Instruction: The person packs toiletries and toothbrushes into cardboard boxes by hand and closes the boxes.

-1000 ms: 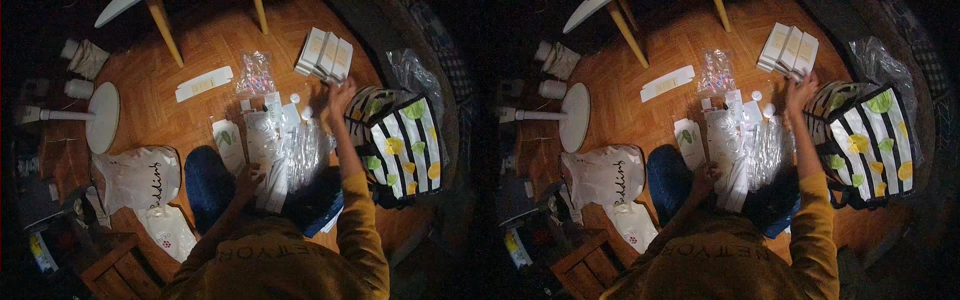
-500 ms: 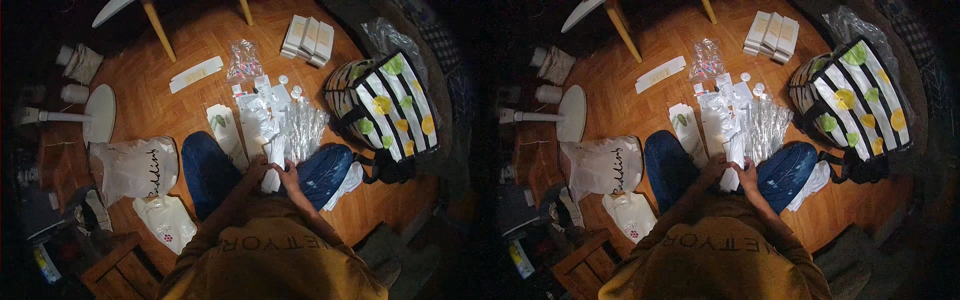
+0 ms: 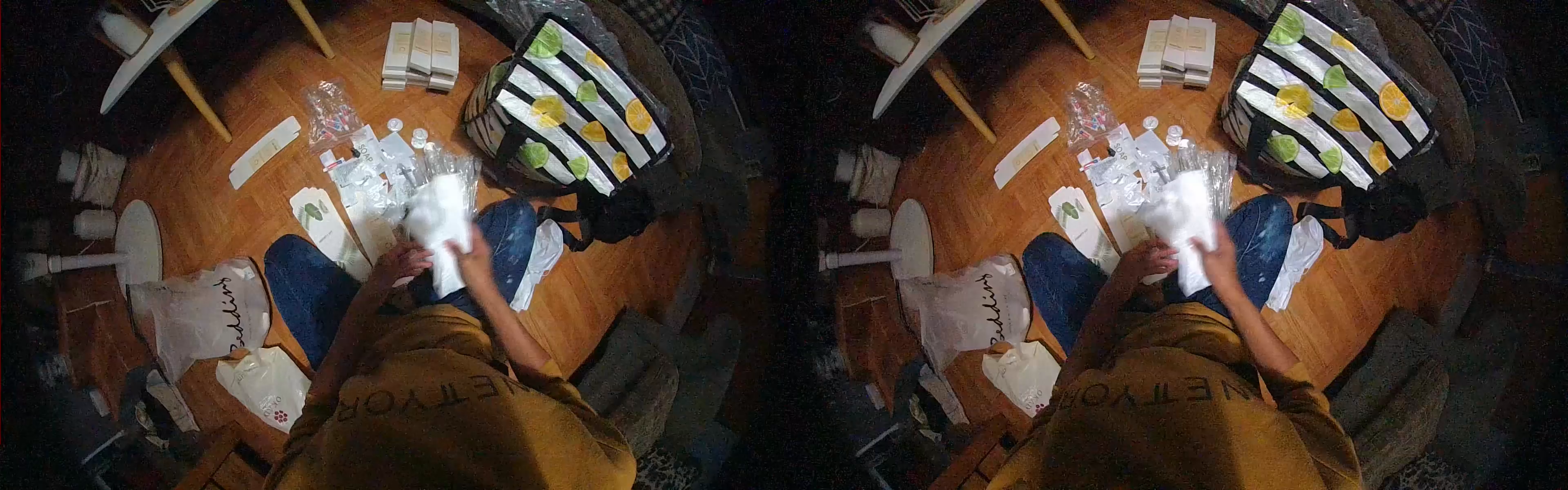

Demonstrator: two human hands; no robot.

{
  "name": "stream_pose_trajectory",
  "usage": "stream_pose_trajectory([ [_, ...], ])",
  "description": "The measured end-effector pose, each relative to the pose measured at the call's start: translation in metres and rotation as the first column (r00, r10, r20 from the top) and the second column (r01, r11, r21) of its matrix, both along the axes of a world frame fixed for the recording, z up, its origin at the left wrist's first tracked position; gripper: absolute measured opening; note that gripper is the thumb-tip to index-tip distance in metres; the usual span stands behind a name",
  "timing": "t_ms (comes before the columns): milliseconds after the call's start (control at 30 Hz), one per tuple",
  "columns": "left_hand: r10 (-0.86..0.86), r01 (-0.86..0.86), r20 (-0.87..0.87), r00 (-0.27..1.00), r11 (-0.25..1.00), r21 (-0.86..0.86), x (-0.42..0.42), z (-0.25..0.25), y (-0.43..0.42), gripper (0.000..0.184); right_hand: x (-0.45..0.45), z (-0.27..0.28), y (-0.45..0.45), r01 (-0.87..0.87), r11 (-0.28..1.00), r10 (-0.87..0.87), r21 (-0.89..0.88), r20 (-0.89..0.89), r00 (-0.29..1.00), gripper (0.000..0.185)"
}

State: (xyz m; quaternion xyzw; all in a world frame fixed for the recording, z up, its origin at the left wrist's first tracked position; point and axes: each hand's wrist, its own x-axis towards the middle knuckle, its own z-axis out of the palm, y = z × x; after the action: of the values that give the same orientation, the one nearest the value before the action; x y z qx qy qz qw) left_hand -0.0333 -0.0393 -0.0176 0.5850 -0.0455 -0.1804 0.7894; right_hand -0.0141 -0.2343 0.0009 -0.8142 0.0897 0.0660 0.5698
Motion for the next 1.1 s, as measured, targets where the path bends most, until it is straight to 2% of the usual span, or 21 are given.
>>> stream_pose_trajectory([
  [67,0.032,-0.073,-0.260,0.965,0.986,-0.148,-0.006,0.004,0.005,0.037,0.005,0.006,-0.052,0.391,0.855,-0.330,-0.342,0.224,0.917,0.054],
  [100,0.042,-0.082,-0.266,0.963,0.987,-0.141,-0.008,0.000,0.009,0.037,0.008,0.014,-0.084,0.472,0.772,-0.373,-0.426,0.298,0.879,0.057],
  [167,0.273,-0.241,-0.459,0.845,0.962,0.128,-0.009,-0.024,0.025,0.036,0.006,0.006,-0.145,0.547,0.835,-0.489,-0.061,0.373,0.788,0.065],
  [200,0.281,-0.278,-0.407,0.869,0.958,0.066,-0.016,-0.044,0.035,0.036,0.003,-0.001,-0.175,0.419,0.896,-0.303,-0.146,0.489,0.818,0.072],
  [233,0.296,-0.293,-0.407,0.864,0.953,0.072,-0.017,-0.042,0.038,0.036,-0.005,-0.011,-0.185,0.405,0.903,-0.293,-0.142,0.485,0.824,0.072],
  [300,0.350,-0.305,-0.379,0.857,0.936,0.176,-0.013,-0.036,0.041,0.035,-0.022,-0.030,-0.192,0.333,0.832,-0.087,-0.444,0.489,0.868,0.072],
  [367,0.358,-0.335,-0.338,0.870,0.934,0.128,-0.013,-0.029,0.043,0.034,-0.031,-0.047,-0.185,0.258,0.770,0.027,-0.584,0.434,0.901,0.075],
  [467,0.384,-0.358,-0.305,0.871,0.923,0.142,-0.016,-0.024,0.042,0.030,-0.041,-0.055,-0.153,0.150,0.935,-0.118,-0.322,0.117,0.986,0.076],
  [533,0.404,-0.356,-0.311,0.860,0.913,0.199,-0.016,-0.027,0.039,0.028,-0.040,-0.070,-0.149,-0.040,0.568,-0.059,-0.822,-0.089,0.994,0.066],
  [567,0.400,-0.352,-0.207,0.893,0.907,0.233,-0.018,-0.045,0.037,0.025,-0.046,-0.087,-0.157,-0.042,0.566,-0.056,-0.824,-0.089,0.994,0.066],
  [633,0.396,-0.362,-0.097,0.913,0.896,0.256,-0.018,-0.077,0.023,0.023,-0.050,-0.118,-0.186,-0.133,0.358,0.145,-0.924,-0.086,0.986,0.056],
  [667,0.388,-0.381,-0.014,0.922,0.911,0.157,-0.016,-0.091,0.012,0.023,-0.047,-0.119,-0.197,-0.132,0.352,0.153,-0.927,-0.082,0.985,0.056],
  [700,0.386,-0.390,0.071,0.920,0.919,0.059,-0.014,-0.087,0.001,0.023,-0.043,-0.120,-0.206,-0.197,0.768,0.176,-0.610,-0.095,0.980,0.049],
  [733,0.249,-0.357,0.313,0.917,0.862,0.360,-0.013,-0.083,-0.008,0.026,-0.038,-0.120,-0.215,-0.218,0.968,0.206,-0.121,-0.100,0.973,0.043],
  [767,0.035,-0.368,0.481,0.876,0.692,0.621,-0.009,-0.069,-0.017,0.028,-0.034,-0.120,-0.227,-0.228,0.966,0.217,-0.122,-0.095,0.972,0.043],
  [867,-0.270,-0.229,0.334,0.903,0.356,0.906,-0.006,-0.064,-0.040,0.044,-0.019,-0.113,-0.264,-0.246,0.968,0.251,0.058,-0.310,0.917,0.029],
  [933,-0.286,-0.219,0.295,0.912,0.269,0.938,-0.006,-0.060,-0.047,0.048,-0.003,-0.104,-0.276,-0.337,0.917,0.306,-0.213,-0.164,0.938,0.017],
  [967,-0.265,-0.269,0.316,0.911,0.198,0.943,-0.009,-0.062,-0.048,0.052,0.006,-0.075,-0.239,-0.216,0.851,0.186,-0.478,-0.110,0.976,0.016],
  [1033,-0.242,-0.307,0.326,0.914,0.115,0.945,-0.013,-0.062,-0.044,0.057,0.025,0.012,-0.139,0.053,0.520,-0.095,-0.853,0.003,0.995,0.014],
  [1067,-0.040,-0.292,0.298,0.954,0.110,0.950,-0.014,-0.054,-0.039,0.064,0.029,0.008,-0.128,0.122,0.762,0.158,-0.636,0.366,0.917,0.014],
  [1100,0.164,-0.278,0.259,0.952,0.107,0.955,-0.015,-0.049,-0.035,0.071,0.033,0.002,-0.106,0.057,0.860,0.161,-0.507,0.376,0.913,0.015],
])
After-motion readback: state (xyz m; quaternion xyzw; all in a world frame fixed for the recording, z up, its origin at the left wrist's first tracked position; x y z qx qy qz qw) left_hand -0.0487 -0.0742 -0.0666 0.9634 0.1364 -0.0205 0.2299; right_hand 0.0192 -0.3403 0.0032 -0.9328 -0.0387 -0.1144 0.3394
